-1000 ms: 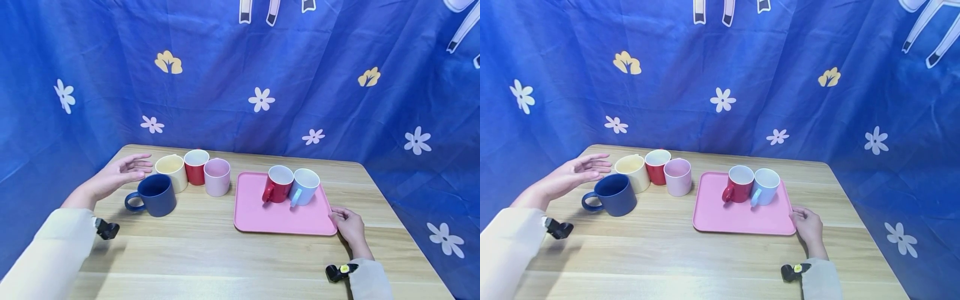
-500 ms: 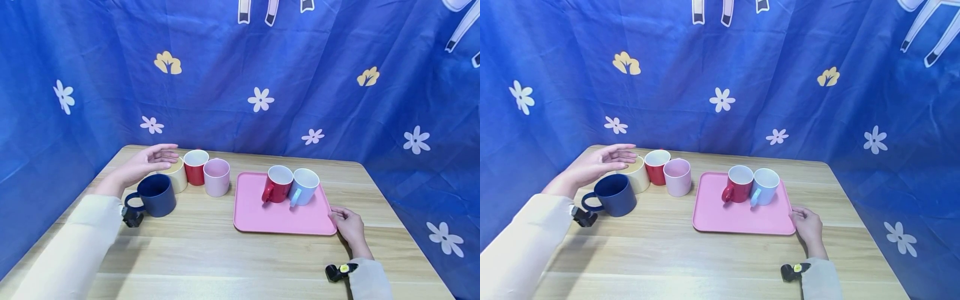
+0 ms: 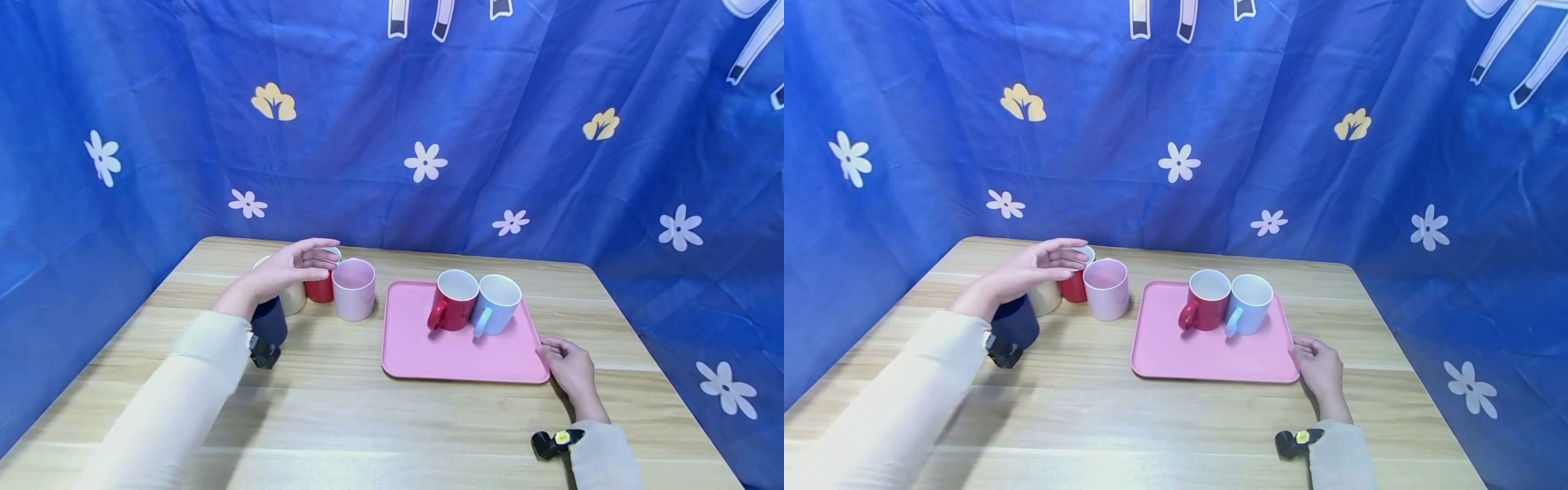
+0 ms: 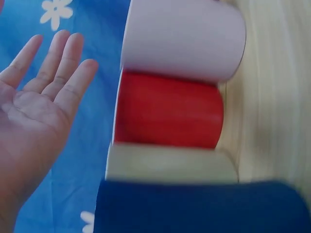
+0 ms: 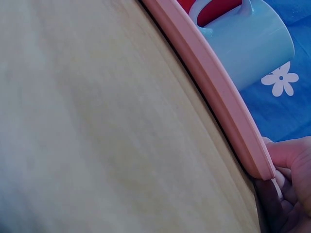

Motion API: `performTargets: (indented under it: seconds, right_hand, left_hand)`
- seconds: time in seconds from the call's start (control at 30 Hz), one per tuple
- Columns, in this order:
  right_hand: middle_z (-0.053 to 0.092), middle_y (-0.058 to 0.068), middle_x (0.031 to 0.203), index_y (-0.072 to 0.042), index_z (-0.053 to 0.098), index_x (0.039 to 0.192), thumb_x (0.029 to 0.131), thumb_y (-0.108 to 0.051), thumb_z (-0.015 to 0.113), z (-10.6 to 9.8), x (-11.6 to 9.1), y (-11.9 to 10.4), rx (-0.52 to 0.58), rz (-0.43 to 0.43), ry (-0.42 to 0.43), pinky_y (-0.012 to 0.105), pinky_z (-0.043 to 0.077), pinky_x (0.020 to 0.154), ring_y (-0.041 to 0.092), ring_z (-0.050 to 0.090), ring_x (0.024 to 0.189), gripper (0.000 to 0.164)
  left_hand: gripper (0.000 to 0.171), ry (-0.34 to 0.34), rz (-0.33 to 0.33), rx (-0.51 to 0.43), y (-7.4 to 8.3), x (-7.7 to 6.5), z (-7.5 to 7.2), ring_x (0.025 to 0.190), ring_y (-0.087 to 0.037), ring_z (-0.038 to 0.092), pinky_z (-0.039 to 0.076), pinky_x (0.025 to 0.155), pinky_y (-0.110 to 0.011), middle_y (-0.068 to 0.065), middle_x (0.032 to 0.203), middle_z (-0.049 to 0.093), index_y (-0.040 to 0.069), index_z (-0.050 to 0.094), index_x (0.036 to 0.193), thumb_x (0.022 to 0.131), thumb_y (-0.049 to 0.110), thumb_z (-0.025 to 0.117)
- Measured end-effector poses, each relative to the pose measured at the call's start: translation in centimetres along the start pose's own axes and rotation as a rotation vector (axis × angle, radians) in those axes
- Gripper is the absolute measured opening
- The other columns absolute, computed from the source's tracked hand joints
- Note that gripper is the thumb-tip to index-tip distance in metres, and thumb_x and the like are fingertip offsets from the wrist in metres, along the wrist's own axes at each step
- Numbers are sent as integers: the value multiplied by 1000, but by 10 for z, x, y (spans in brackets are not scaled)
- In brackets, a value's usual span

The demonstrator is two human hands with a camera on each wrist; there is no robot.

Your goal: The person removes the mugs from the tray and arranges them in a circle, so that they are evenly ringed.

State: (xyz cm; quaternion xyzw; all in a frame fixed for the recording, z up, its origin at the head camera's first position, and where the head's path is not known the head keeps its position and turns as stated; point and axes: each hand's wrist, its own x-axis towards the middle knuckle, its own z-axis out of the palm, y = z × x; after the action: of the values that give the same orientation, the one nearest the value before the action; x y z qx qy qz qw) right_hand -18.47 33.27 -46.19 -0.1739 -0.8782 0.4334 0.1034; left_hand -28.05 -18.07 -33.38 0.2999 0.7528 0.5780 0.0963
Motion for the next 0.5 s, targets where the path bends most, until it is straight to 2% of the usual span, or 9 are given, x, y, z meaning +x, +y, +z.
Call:
performTargets:
  seconds: [0.17,0.37,0.5]
  right_hand:
    - [69,14,100,1,67,113,89,-23,66,-1,0,-1,10,3,-6,14,45,66,15,64,86,34]
    - [69,12,98,1,67,112,89,-23,66,-2,0,-1,2,0,-2,15,45,66,9,60,82,34]
    - [69,13,98,1,67,112,89,-23,66,-1,0,0,11,-4,-7,15,46,65,7,61,81,34]
  left_hand:
    - [56,-41,20,12,1,14,19,119,-37,50,44,95,-28,-31,131,48,-3,38,140,90,3,61]
    - [57,-81,-14,-17,4,27,47,118,-34,51,42,98,-38,-23,129,53,0,39,141,89,5,63]
    - [56,-115,4,-31,1,34,63,117,-38,51,42,98,-40,-23,127,54,-5,39,140,89,1,62]
